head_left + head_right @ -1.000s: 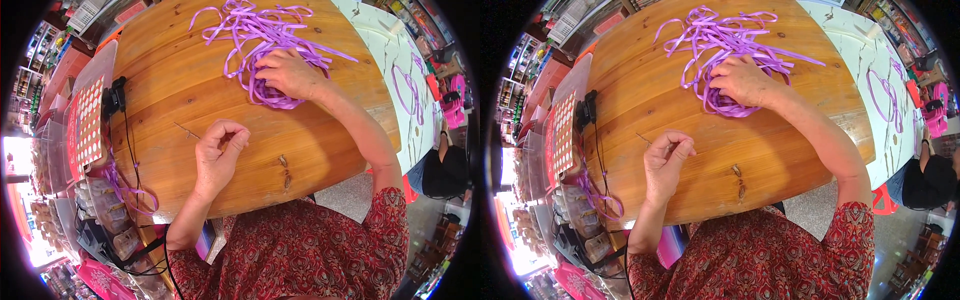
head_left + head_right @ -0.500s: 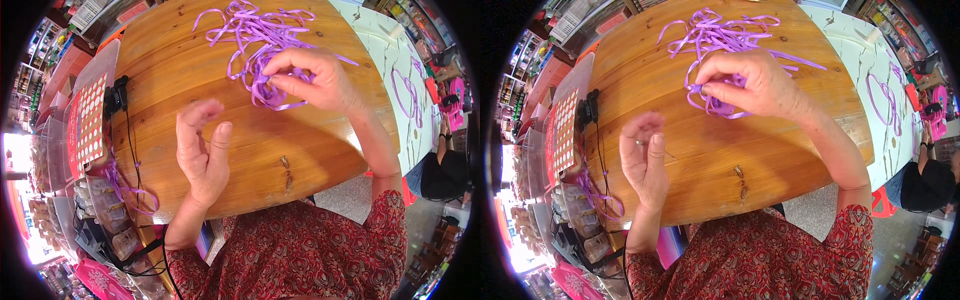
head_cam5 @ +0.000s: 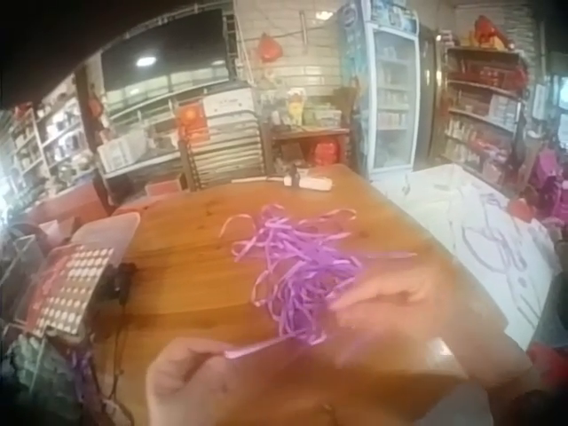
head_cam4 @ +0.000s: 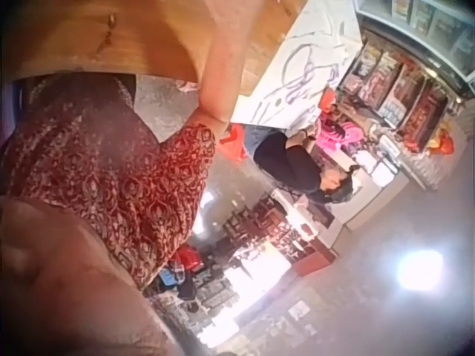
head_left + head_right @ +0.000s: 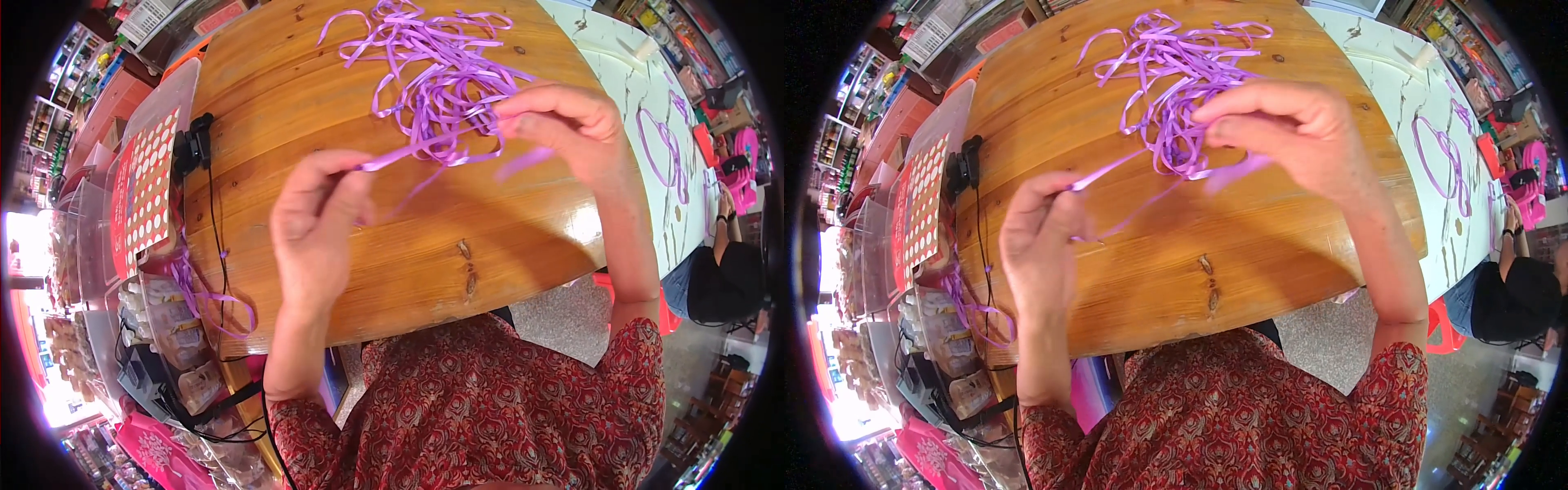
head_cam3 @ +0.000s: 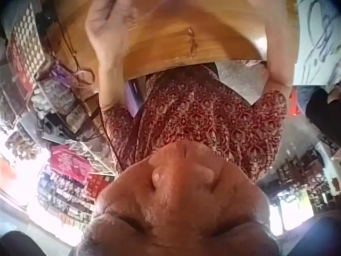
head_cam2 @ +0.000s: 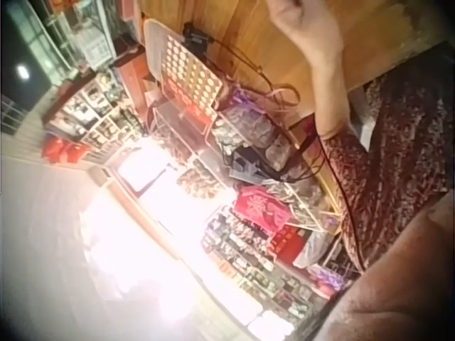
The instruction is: The person rolls a purple ribbon by hand and then threads it through a purple plastic bead, repeating the process with another ribbon.
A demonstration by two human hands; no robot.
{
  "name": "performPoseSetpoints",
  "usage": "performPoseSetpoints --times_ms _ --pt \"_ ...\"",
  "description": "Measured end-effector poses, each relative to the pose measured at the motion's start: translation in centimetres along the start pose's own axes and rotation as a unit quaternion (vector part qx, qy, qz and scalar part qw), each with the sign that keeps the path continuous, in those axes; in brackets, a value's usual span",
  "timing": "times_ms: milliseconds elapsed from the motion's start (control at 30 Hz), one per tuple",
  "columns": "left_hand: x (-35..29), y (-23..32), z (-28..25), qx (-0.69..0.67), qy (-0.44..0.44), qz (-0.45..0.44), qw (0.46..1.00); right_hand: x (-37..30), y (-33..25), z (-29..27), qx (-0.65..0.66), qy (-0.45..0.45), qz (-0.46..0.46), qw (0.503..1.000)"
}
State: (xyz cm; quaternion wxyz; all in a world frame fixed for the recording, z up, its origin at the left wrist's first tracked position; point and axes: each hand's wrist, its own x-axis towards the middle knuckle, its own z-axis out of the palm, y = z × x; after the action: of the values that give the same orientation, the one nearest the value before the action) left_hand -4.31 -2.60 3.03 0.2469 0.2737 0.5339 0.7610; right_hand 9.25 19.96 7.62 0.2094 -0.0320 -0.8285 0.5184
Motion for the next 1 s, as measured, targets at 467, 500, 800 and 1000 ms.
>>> performPoseSetpoints --times_ms 467,500,800,1000 --pt "-0.7 -3.3 5.1 -0.059 -0.067 -0.096 0.991 -1.9 2.0 4.3 -0.256 0.030 -0.290 0.922" --pt "-0.6 -3.6 4.8 -0.059 -0.067 -0.096 0.991 -1.9 1.6 4.2 -0.291 0.048 -0.316 0.902" --pt "-0.7 -4.4 3.1 0.011 -0.075 -0.073 0.994 -4.2 3.5 2.2 -0.106 0.048 -0.114 0.987" --pt "-0.7 -4.4 3.3 0.023 -0.016 -0.071 0.997 -3.6 3.3 2.6 -0.133 0.080 -0.122 0.980"
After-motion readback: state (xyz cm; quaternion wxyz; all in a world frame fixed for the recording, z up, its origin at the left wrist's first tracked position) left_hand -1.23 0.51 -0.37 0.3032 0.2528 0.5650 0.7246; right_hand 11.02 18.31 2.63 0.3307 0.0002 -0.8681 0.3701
